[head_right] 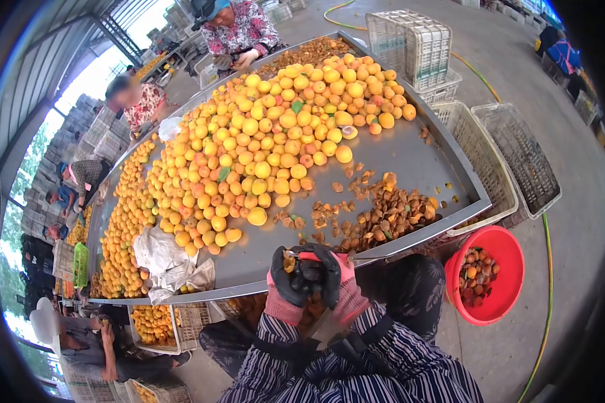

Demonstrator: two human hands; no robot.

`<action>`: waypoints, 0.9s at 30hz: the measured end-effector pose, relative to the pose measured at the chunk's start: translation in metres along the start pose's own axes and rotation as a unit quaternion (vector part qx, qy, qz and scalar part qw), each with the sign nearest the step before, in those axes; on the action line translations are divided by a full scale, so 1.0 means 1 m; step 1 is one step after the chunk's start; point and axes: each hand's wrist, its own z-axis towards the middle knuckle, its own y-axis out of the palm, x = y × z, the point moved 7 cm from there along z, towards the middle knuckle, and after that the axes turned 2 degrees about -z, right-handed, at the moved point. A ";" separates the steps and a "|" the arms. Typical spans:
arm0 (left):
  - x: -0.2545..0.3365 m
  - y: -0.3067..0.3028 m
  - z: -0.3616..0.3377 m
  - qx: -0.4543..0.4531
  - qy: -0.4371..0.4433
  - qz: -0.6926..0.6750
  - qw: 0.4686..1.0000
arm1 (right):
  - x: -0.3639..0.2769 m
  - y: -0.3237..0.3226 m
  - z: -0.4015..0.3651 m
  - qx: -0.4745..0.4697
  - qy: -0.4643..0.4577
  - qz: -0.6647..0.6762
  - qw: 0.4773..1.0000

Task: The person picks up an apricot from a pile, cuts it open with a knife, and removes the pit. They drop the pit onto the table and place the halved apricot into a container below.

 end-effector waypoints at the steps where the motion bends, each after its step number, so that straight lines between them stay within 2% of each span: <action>1: -0.004 -0.002 0.001 -0.009 -0.032 0.035 0.999 | -0.001 -0.006 0.005 0.001 -0.001 -0.001 1.000; 2: 0.000 0.002 -0.001 -0.009 -0.033 0.034 0.999 | -0.004 -0.008 0.010 -0.013 -0.008 -0.035 0.999; 4: -0.006 0.036 -0.013 -0.168 -0.171 -0.120 0.963 | -0.008 -0.008 0.013 -0.030 -0.013 -0.071 0.997; 5: -0.003 0.036 -0.011 -0.171 -0.167 -0.121 0.963 | -0.024 0.003 0.007 -0.020 -0.054 -0.107 0.993; 6: -0.001 0.023 -0.003 -0.104 -0.158 -0.079 0.979 | -0.035 0.009 0.003 -0.010 -0.094 -0.142 0.985; 7: 0.001 0.008 0.004 -0.035 -0.149 -0.036 0.988 | -0.015 -0.025 0.023 -0.027 -0.116 -0.213 0.970; 8: 0.000 -0.003 0.009 -0.037 -0.148 -0.037 0.988 | -0.022 -0.026 0.024 -0.028 -0.117 -0.215 0.969; 9: 0.011 -0.017 0.015 -0.033 -0.040 0.150 0.987 | -0.043 0.001 0.014 -0.111 -0.296 -0.460 0.830; 10: 0.023 -0.028 0.015 -0.025 0.072 0.328 0.942 | -0.041 0.025 -0.002 -0.182 -0.440 -0.651 0.591; 11: 0.026 -0.026 0.004 -0.025 0.075 0.325 0.942 | -0.041 0.000 0.022 -0.057 -0.274 -0.708 0.648; 12: 0.035 -0.010 -0.018 -0.055 0.111 0.456 0.881 | -0.042 -0.005 0.024 -0.061 -0.275 -0.709 0.646; 13: 0.043 0.005 -0.039 -0.080 0.146 0.575 0.801 | -0.051 -0.020 0.030 -0.031 -0.252 -0.578 0.776; 14: 0.053 0.010 -0.056 -0.072 0.152 0.573 0.802 | -0.052 -0.029 0.037 -0.003 -0.216 -0.426 0.878; 15: 0.060 0.023 -0.076 -0.115 0.192 0.641 0.735 | -0.052 -0.021 0.035 -0.017 -0.190 -0.302 0.934; 16: 0.062 0.029 -0.089 -0.157 0.226 0.701 0.658 | -0.052 -0.038 0.045 0.019 -0.275 -0.478 0.834; 18: 0.066 -0.069 -0.071 0.088 0.044 0.726 0.681 | -0.070 0.018 0.003 0.031 -0.292 -0.573 0.765; 19: 0.073 -0.059 -0.075 0.087 0.047 0.726 0.681 | -0.069 0.019 0.005 0.031 -0.294 -0.573 0.764; 21: 0.099 -0.040 -0.096 0.178 0.013 0.894 0.410 | -0.064 0.021 0.001 0.003 -0.323 -0.559 0.764; 22: 0.114 -0.044 -0.093 0.201 0.083 0.868 0.447 | -0.062 0.018 0.004 0.002 -0.323 -0.560 0.763; 24: 0.140 -0.015 -0.084 0.213 0.147 0.800 0.542 | -0.062 0.016 0.009 0.000 -0.348 -0.576 0.740; 26: 0.152 0.014 -0.052 0.220 0.201 0.785 0.543 | -0.061 0.022 0.003 -0.005 -0.355 -0.618 0.701; 27: 0.154 0.017 -0.030 0.217 0.235 0.812 0.488 | -0.058 0.013 0.002 0.027 -0.377 -0.658 0.651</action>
